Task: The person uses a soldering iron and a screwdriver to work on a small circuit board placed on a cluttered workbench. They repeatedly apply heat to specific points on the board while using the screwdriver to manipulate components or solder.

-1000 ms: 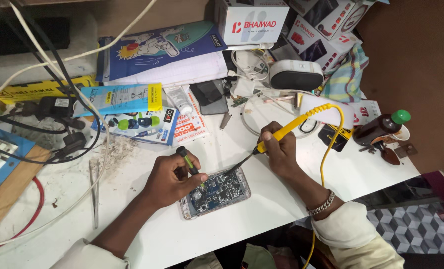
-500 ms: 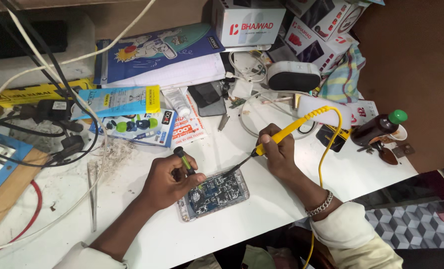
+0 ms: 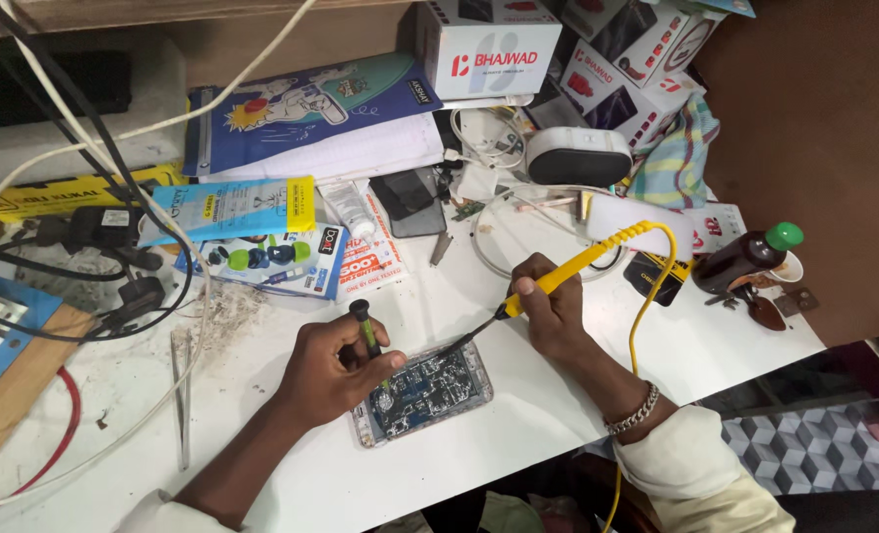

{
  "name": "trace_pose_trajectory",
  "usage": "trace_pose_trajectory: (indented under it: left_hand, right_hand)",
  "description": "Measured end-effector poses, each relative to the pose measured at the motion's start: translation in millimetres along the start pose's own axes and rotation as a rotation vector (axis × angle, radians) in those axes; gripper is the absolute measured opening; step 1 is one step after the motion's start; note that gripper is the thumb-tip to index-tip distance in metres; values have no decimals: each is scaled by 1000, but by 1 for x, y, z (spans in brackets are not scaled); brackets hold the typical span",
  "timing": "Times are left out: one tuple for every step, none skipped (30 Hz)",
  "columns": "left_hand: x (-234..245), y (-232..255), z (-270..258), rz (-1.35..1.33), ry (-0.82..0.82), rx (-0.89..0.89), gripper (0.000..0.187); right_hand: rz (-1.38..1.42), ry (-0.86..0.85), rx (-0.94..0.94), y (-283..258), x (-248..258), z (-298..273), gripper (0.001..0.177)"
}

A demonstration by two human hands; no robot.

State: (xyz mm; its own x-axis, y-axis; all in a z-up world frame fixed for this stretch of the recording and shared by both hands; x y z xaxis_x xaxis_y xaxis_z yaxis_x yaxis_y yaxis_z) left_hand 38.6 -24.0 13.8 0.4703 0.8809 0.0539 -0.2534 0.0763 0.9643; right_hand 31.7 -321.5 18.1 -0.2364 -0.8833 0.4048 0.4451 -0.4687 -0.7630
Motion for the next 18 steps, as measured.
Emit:
trace_pose_trajectory:
  left_hand:
    - [0,0,-1,5,4,-11,25]
    - [1,1,-1,10,6,-23,24]
    - [2,1,-1,16,8,-36,23]
    - [2,-1,-1,17,12,-29,22]
    - [3,-3,-1,19,15,-22,21]
    - [5,-5,-1,21,20,-15,20]
    - [6,-7,-2,-4,21,-11,21]
    - [7,-10,-2,-27,22,-8,22]
    - [8,-13,-1,-51,23,-5,23]
    - [9,-18,-2,-137,47,50,24]
    - [10,-24,-3,-223,72,104,25]
    - [11,-30,-3,-309,95,157,27]
    - [12,-32,-2,-376,85,149,28]
    - [13,-33,0,-444,75,139,29]
    - [15,-34,1,-513,65,130,31]
    - [15,-34,1,-589,58,131,28]
    - [16,-34,0,-666,50,133,26]
    - [16,-33,1,-740,40,135,24]
  right_hand:
    - [27,-5,5,0,0,0,41]
    - [54,-8,10,0,-1,0,41]
    - [81,-11,16,0,-1,0,42]
    - [71,-7,11,0,-1,0,42]
    - [60,-2,7,1,-1,0,43]
    - [51,1,3,1,-1,0,43]
    - [58,1,7,1,-1,0,43]
    - [66,3,13,1,-1,0,43]
    - [74,4,18,1,-1,1,43]
    - [62,2,12,1,-1,0,43]
    - [51,0,6,1,0,0,44]
    - [38,0,1,0,0,0,44]
    - [39,1,19,-1,0,0,44]
    - [39,1,37,-3,-1,1,45]
    - [38,0,55,-4,-1,1,45]
    - [33,-4,43,-5,-1,1,45]
    - [28,-8,30,-5,-1,1,45]
    - [24,-9,17,-6,-1,1,45]
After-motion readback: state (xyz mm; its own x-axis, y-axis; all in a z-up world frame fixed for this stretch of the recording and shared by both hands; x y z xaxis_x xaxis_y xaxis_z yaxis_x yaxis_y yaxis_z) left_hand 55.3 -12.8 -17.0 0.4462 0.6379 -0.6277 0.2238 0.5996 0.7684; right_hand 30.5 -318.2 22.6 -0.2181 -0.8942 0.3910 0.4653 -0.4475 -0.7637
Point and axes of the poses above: each hand's wrist, its own z-axis towards the middle knuckle, its own x-axis out of the back of the hand, y = z × x, the point moved 5 cm from there along z, towards the middle knuckle, and after that the axes turned 8 degrees about -z, right-handed, at the moved point
